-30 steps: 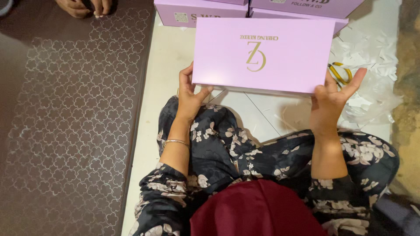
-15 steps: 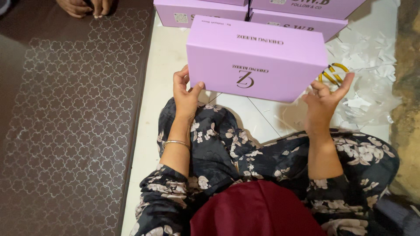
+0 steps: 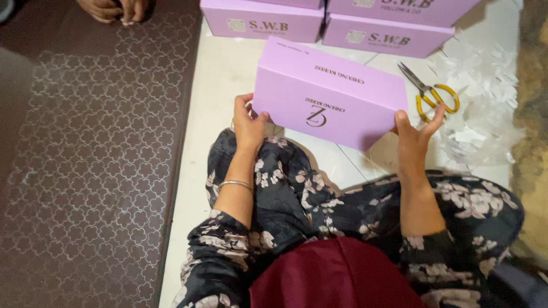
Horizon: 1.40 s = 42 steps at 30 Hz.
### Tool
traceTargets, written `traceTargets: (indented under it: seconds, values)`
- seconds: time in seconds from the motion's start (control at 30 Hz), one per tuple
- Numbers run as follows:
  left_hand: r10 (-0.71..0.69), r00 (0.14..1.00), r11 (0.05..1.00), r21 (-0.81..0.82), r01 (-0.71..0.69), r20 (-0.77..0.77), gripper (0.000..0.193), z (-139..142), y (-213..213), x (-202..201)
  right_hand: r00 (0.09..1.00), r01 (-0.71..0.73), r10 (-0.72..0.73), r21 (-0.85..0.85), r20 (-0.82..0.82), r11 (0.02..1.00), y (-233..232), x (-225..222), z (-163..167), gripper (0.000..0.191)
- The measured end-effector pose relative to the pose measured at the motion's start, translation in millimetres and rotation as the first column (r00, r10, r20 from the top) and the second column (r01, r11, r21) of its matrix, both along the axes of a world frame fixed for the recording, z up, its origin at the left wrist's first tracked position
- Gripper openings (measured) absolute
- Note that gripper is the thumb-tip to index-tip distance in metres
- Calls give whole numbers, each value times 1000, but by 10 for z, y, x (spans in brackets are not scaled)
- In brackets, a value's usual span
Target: The person peels the backing from a small white label and applies it to the top of a pink shoebox. They then rotate the box to show the sides and apply a second label to the side of the box.
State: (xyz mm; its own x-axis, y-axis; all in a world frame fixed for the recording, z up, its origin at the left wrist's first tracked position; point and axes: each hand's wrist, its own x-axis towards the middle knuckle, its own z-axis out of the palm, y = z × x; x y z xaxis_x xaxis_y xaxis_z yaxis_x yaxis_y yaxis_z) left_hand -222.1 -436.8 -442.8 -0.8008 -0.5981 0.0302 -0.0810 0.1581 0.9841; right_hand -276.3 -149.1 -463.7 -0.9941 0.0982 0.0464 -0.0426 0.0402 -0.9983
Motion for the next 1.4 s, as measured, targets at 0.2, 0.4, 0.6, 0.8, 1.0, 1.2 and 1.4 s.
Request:
traceTargets:
  seconds: [0.2,0.4,0.6,0.8,1.0,1.2,1.4]
  values:
    - [-7,982,996,91,-10,187,65,-18,-16,-64,997,-8,10,-31,77,999,-77,-25,84,110]
    - [100,993,993,-65,-95,66,107,-87,12,3,977,-205,213,-243,6,948,-90,-84,39,124]
    - [43,998,974,222,-52,44,138,-201,811,461,986,-165,164,-101,-17,981,-65,-110,-36,99]
    - [30,990,923,384,25,-137,126,-415,946,492,958,-283,260,-291,-118,914,274,67,-53,91]
    - [170,950,603,790,111,-263,68,-307,707,428,710,-574,556,102,-432,812,194,750,93,97]
    - [49,863,387,806,448,-503,40,-330,617,630,530,-705,739,268,-415,657,198,1209,391,102]
    - [-88,794,505,660,556,-602,52,-198,671,718,654,-632,625,147,-426,761,276,1276,555,113]
